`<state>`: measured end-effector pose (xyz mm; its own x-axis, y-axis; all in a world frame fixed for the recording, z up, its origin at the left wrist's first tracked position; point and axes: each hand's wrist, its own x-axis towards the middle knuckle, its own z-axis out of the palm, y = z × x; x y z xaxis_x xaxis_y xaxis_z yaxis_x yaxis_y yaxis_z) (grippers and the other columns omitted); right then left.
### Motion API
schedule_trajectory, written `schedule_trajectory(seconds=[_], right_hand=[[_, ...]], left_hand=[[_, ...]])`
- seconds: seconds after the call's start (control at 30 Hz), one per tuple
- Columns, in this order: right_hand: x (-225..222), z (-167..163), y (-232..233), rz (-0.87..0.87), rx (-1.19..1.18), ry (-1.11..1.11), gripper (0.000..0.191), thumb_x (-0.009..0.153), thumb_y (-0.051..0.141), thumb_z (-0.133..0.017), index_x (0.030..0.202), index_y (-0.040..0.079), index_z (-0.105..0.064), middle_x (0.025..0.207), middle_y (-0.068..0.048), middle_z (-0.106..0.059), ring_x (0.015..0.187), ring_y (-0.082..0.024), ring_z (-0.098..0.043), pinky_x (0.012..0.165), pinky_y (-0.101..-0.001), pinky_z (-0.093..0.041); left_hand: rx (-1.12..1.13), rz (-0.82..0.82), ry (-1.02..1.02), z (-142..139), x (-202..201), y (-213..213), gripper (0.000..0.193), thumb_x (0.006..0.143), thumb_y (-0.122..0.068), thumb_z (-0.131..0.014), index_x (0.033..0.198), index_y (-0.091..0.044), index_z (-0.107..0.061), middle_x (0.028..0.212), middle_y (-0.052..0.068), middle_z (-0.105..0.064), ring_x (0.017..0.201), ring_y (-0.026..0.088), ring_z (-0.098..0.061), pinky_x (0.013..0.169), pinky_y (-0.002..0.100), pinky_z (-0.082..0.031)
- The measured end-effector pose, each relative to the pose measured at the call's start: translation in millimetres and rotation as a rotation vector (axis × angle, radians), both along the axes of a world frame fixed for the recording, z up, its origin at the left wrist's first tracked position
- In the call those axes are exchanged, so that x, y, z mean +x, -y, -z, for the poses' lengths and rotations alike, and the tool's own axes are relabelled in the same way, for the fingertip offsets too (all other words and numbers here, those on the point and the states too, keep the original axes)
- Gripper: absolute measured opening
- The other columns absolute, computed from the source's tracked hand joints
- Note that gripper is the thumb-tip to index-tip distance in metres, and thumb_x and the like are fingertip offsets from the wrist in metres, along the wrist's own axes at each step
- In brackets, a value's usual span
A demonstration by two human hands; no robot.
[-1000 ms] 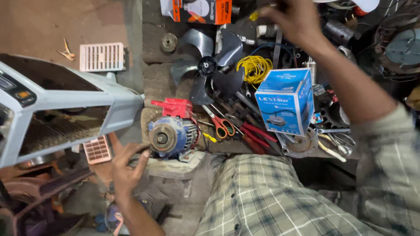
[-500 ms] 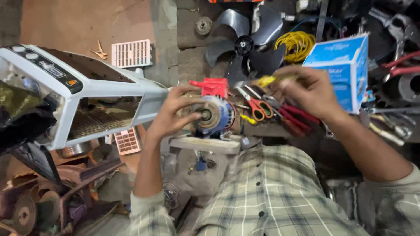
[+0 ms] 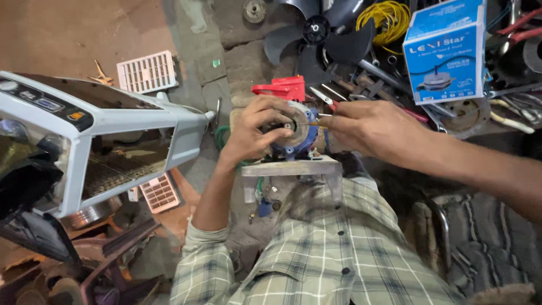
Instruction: The person works on a small electrical motor clamped in a vise, using a screwdriver to adjust internal components. They repeatedly insert and remove a small metal piece, then use pliers to manipulate parts inside the motor housing.
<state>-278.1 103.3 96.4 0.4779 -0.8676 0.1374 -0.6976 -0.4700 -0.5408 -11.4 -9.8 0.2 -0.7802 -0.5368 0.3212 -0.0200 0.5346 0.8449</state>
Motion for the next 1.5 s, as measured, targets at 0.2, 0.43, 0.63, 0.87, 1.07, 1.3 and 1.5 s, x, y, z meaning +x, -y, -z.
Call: schedule_trajectory(seconds=[0.2,0.43,0.63,0.87,1.07,1.3,1.5], right_hand=[[15.7,-13.8,11.7,-0.061,0.044,-0.096,0.047,0.075,0.008,-0.069,0.121,0.002,-0.068,0.083,-0.014,-0.062,0.076,-0.033,-0.067,0.065,-0.0447,-0.055],[56.5,-10.4,34.2,-0.097,0.075,-0.459,0.024,0.076,0.008,-0.07,0.097,-0.002,-0.067,0.093,-0.018,-0.066,0.082,-0.035,-0.071,0.063,-0.0442,-0.057],[43.6,0.2,26.1,-0.041,0.116,-0.382,0.039,0.069,0.012,-0.073,0.105,-0.002,-0.066,0.084,-0.016,-0.067,0.074,-0.036,-0.071,0.059,-0.046,-0.056],[40.6,-2.9,13.5,0.071,0.157,-0.46,0.029,0.082,0.018,-0.066,0.109,0.009,-0.071,0.085,-0.011,-0.069,0.075,-0.033,-0.071,0.061,-0.0456,-0.057],[45.7,-26.9,21.5,0.074,0.15,-0.385,0.035,0.082,0.03,-0.072,0.107,0.008,-0.075,0.095,-0.011,-0.073,0.078,-0.034,-0.072,0.066,-0.0453,-0.058],[62.4,-35.3,30.4,0.036,0.229,-0.508,0.032,0.078,0.026,-0.069,0.107,0.013,-0.076,0.09,-0.01,-0.071,0.082,-0.032,-0.071,0.073,-0.0459,-0.057],[58.7,-30.8,36.3,0.011,0.242,-0.535,0.032,0.072,0.018,-0.071,0.103,0.013,-0.074,0.088,-0.012,-0.071,0.084,-0.033,-0.071,0.072,-0.0473,-0.057]], left_hand=[[0.077,0.088,0.017,0.9,6.1,-0.2,0.029,0.089,-0.01,-0.076,0.117,-0.006,-0.074,0.137,0.013,-0.064,0.134,0.029,-0.059,0.115,0.043,-0.046],[0.129,0.024,-0.021,11.0,8.0,-3.9,0.03,0.089,-0.012,-0.076,0.118,-0.007,-0.074,0.143,0.015,-0.061,0.137,0.032,-0.057,0.117,0.044,-0.045],[0.175,-0.022,-0.099,29.1,1.3,-15.3,0.03,0.089,-0.012,-0.072,0.119,-0.009,-0.074,0.145,0.012,-0.061,0.138,0.031,-0.058,0.118,0.043,-0.046],[0.162,-0.03,-0.149,32.1,-5.9,-18.1,0.033,0.089,-0.012,-0.07,0.122,-0.011,-0.074,0.143,0.009,-0.062,0.138,0.029,-0.059,0.12,0.043,-0.047],[0.084,-0.015,-0.1,25.3,4.4,-11.2,0.032,0.094,-0.016,-0.07,0.126,-0.013,-0.072,0.145,0.008,-0.061,0.141,0.027,-0.056,0.122,0.043,-0.044],[0.023,0.033,-0.097,25.8,-1.5,-6.2,0.03,0.094,-0.021,-0.072,0.123,-0.016,-0.074,0.142,0.006,-0.062,0.138,0.026,-0.057,0.122,0.042,-0.043],[0.106,0.011,-0.099,24.1,-1.5,-8.0,0.03,0.092,-0.02,-0.073,0.121,-0.015,-0.074,0.142,0.009,-0.062,0.137,0.026,-0.057,0.119,0.042,-0.046]])
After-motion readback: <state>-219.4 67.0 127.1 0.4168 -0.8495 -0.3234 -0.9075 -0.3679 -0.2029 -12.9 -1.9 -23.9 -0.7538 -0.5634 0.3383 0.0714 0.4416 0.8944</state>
